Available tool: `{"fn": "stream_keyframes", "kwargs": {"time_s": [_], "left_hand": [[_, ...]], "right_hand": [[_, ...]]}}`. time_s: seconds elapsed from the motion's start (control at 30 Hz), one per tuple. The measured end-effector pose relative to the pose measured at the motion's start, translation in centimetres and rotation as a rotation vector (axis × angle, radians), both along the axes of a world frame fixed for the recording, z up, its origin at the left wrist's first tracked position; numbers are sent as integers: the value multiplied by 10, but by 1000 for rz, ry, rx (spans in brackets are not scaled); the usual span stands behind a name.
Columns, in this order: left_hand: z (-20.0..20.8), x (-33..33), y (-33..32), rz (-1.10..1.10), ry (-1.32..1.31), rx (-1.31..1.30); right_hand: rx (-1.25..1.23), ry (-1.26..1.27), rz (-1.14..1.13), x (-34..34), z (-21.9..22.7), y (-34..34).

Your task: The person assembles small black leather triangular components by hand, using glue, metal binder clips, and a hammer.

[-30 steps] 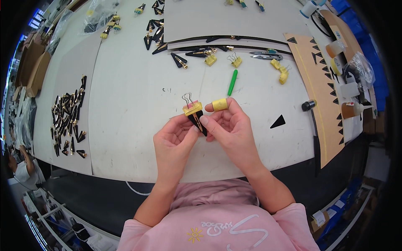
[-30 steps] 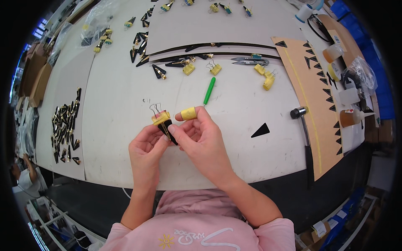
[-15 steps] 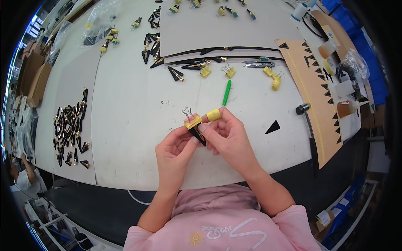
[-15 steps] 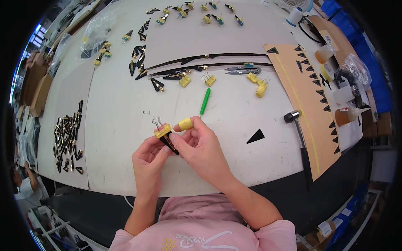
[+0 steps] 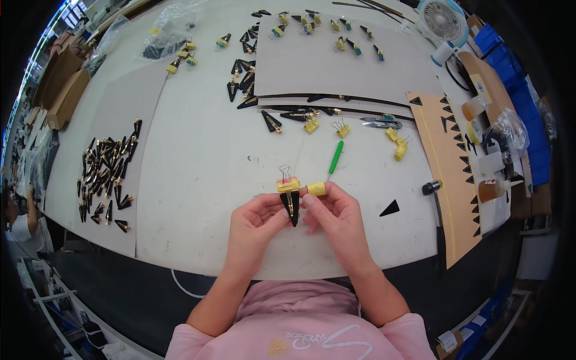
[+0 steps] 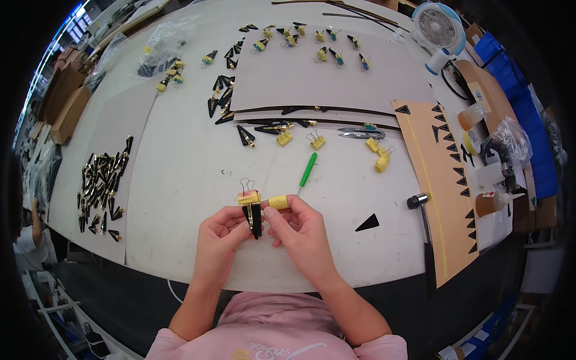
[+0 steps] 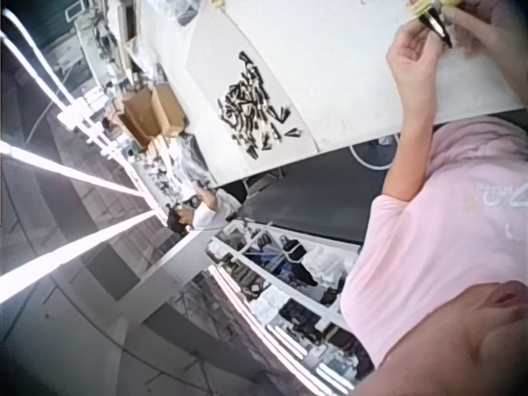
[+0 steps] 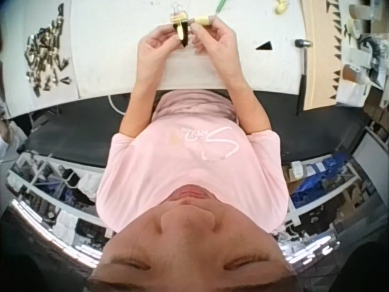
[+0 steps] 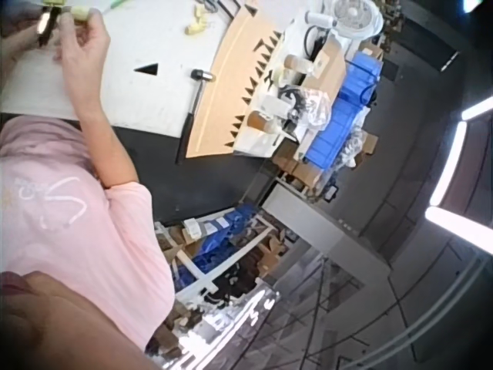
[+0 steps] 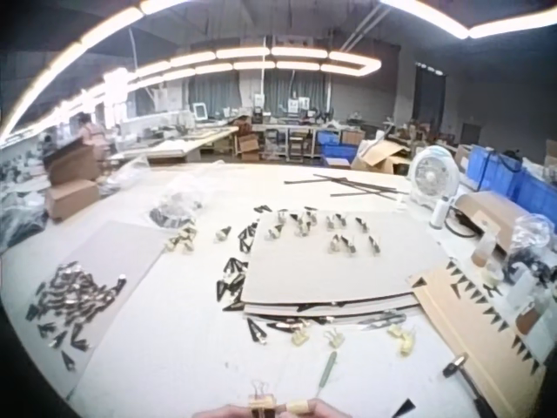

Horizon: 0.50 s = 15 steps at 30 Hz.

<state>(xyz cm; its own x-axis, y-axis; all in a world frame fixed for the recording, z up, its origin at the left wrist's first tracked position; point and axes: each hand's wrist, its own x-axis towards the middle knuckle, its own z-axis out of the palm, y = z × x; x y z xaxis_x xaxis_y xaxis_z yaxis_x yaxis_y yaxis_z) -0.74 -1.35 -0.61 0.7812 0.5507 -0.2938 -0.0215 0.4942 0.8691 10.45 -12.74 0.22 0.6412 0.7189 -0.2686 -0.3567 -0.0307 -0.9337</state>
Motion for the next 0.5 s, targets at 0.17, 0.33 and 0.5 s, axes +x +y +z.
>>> {"fn": "stream_keyframes", "kwargs": {"time_s": [0.17, 0.33, 0.5], "left_hand": [[-3, 1, -3, -1, -38, 31], [-3, 2, -5, 15, -44, 46], [-3, 4, -4, -8, -26, 89]], "right_hand": [[10, -4, 1, 3, -3, -2], [-13, -10, 8, 4, 1, 0], [-61, -11, 15, 9, 3, 2]]}}
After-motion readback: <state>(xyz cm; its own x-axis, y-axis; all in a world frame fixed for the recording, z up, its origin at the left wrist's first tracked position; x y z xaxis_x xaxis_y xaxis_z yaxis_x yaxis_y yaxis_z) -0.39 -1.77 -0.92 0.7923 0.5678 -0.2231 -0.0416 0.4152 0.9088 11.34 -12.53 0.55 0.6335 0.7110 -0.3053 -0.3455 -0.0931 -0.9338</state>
